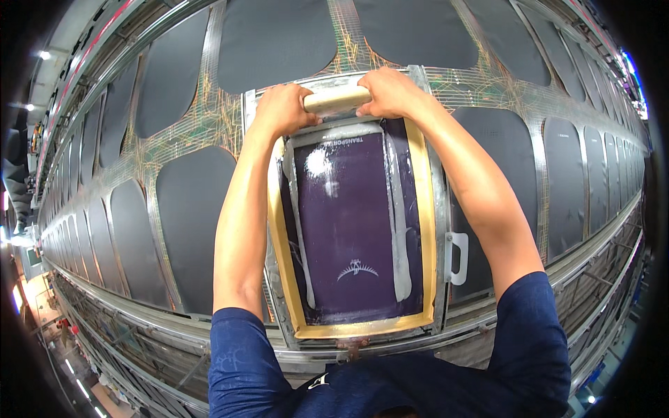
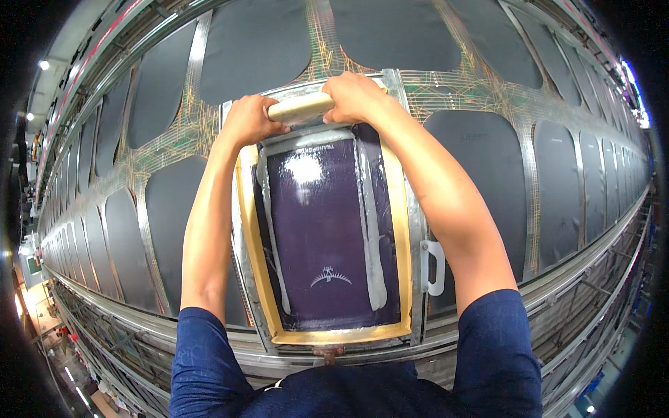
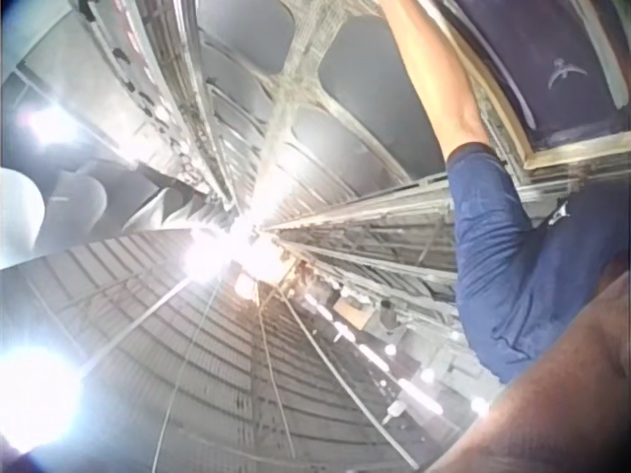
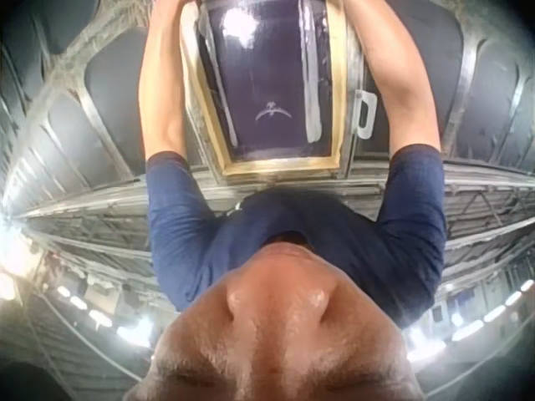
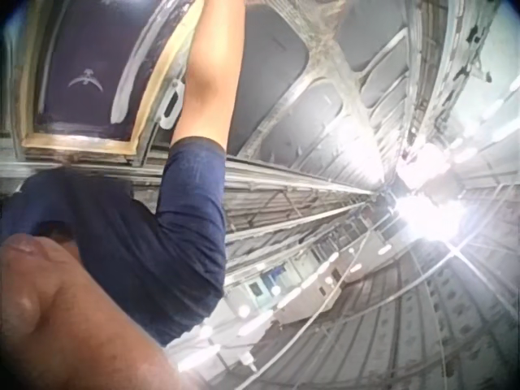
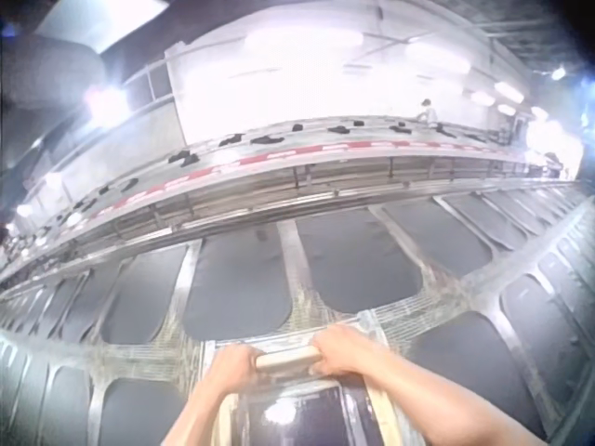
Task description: The person uses a squeegee to spread ink across a screen printing frame mounted on a large curved surface. They repeatedly pull the squeegee downward to distribute the ink evenly over the stencil area.
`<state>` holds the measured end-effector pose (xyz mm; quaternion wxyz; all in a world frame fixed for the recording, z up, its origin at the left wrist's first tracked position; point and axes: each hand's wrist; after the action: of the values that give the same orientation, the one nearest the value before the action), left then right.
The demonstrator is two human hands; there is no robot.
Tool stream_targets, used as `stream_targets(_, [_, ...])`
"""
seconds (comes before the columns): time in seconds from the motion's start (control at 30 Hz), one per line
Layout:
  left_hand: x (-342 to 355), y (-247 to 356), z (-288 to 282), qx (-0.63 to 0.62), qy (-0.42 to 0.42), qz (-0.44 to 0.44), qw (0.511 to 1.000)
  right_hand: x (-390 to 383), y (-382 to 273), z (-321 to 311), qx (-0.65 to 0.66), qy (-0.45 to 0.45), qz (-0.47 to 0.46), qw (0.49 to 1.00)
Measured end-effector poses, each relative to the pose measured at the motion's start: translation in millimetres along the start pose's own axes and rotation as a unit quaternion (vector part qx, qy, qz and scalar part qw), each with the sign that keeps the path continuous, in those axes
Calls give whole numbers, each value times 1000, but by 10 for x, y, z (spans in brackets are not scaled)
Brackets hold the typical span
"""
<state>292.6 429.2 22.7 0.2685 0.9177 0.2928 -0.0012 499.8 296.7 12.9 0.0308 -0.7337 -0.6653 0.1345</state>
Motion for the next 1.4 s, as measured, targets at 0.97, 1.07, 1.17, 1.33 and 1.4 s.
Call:
stream_targets(0.97, [-1274, 241, 456, 65, 106, 109, 986, -1188, -566, 355, -63, 109, -55, 991])
stream_targets(1.07, [-562, 141, 118, 71, 83, 94, 990, -505, -191, 147, -41, 107, -49, 992])
stream_targets(1.17, [-122, -7, -5, 72, 55, 68, 994, -91, -62, -36, -14, 65, -18, 998])
stream_targets(1.33, [78, -66, 1, 26, 57, 45, 997, 144, 136, 48, 26, 52, -29, 998])
stream_targets(1.4, [60, -86, 8, 25, 59, 43, 997, 132, 120, 80, 32, 54, -29, 998])
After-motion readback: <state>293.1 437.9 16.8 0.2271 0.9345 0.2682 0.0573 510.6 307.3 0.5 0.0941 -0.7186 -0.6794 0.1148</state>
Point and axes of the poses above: each hand's wrist, its own x-axis towards the middle knuckle, its own z-axis out of the palm, y = z × x, and after that the axes turned 10 degrees about -x, right-handed
